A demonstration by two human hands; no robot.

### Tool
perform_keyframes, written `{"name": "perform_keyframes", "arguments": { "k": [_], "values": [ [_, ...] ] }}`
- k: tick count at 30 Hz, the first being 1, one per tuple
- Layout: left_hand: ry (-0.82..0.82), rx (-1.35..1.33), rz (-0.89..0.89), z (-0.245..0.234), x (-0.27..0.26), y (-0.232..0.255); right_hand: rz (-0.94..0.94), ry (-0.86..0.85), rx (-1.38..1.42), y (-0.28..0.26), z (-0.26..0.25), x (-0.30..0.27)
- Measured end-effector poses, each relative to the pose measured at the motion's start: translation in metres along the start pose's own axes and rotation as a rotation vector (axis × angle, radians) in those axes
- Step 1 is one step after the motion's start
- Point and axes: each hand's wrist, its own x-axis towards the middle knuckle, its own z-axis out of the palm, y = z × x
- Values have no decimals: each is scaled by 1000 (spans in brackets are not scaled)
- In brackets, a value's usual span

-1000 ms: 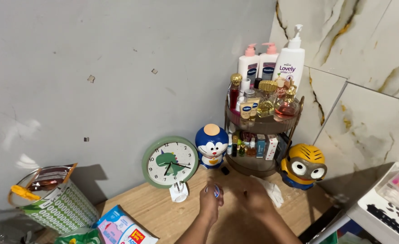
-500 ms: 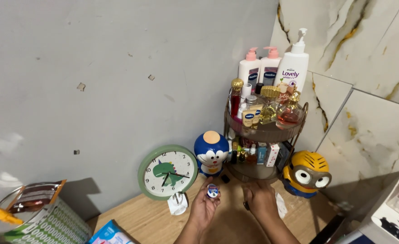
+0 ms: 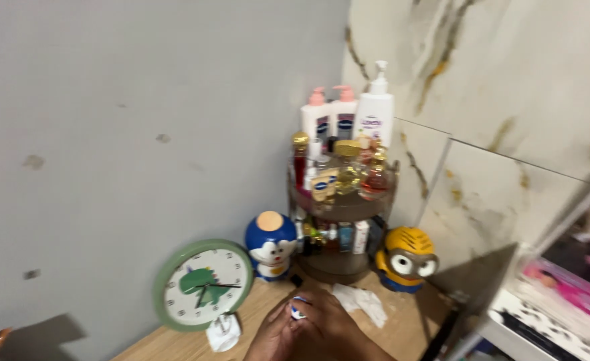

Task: Organizing and cleaning various cosmetic and toiletry containers on a shelf and a table.

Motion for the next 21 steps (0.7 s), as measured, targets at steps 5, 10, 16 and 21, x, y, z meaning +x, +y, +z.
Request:
{"name": "perform_keyframes", "arguments": {
  "k": [5, 10, 16, 21],
  "values": [
    [-170, 52, -78, 57, 4, -14, 62, 27, -64, -55, -95, 21],
    [-107, 160, -116, -79, 61, -99, 376, 108, -245, -99, -220, 33],
    [-28, 324, -120, -89, 70, -100, 839, 210, -680, -114, -343, 19],
    [-152, 435, -151, -112, 85, -105, 1284, -2, -659, -96, -366, -4]
  ]
}}
